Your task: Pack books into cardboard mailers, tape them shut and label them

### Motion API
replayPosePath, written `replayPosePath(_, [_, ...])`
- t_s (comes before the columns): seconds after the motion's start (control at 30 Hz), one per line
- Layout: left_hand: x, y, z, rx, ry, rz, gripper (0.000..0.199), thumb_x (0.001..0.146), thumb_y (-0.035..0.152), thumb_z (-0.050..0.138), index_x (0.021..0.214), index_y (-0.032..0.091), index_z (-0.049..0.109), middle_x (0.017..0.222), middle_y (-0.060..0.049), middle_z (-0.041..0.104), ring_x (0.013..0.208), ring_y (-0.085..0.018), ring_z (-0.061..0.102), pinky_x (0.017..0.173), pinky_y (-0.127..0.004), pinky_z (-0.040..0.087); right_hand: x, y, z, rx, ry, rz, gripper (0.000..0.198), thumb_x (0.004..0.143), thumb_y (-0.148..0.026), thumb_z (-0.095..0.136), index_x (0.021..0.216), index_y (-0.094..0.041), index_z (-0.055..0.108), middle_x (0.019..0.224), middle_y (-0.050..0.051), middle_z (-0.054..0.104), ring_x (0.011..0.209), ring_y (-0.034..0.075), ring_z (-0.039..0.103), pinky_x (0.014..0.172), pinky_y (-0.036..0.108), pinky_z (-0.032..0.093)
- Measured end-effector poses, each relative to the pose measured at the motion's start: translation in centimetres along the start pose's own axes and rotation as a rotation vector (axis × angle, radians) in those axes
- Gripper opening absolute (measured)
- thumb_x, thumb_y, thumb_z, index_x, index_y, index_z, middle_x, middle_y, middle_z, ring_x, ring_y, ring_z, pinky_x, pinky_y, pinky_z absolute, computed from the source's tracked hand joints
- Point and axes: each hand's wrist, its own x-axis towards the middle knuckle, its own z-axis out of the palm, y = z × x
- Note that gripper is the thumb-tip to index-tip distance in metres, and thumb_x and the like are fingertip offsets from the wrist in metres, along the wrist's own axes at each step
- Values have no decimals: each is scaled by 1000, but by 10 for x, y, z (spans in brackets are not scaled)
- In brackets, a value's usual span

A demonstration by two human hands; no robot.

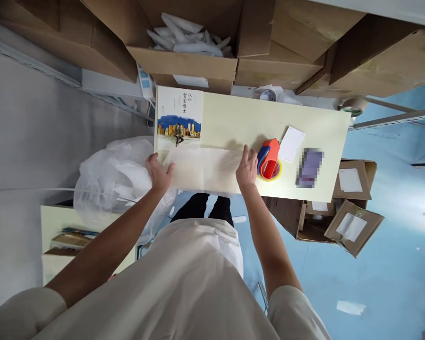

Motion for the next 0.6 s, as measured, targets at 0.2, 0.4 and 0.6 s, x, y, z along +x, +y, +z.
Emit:
replayPosePath(0.2, [-19,14,3,107,-417,384,61,83,37,61,138,18,44,155,-18,27,145,-36,17,114,-53,14,-51,-14,14,-76,-264,-235,49,84,-10,44,132,-16,48,141,17,45,133,32,37,105,52,36])
replayPosePath(0.4, [-27,20,-1,174,-400,325,64,85,40,57,143,17,40,158,-18,19,146,-35,15,114,-53,13,-37,-35,18,-47,-193,-189,41,82,-9,45,122,-12,57,139,21,46,131,33,40,105,52,36])
replayPosePath(0.6, [58,22,-9,-166,-47,-108,67,87,45,52,143,14,35,152,-20,30,141,-35,27,113,-51,24,50,-100,46,427,-220,-88,47,77,-14,52,124,-14,54,125,16,57,114,27,55,99,45,45])
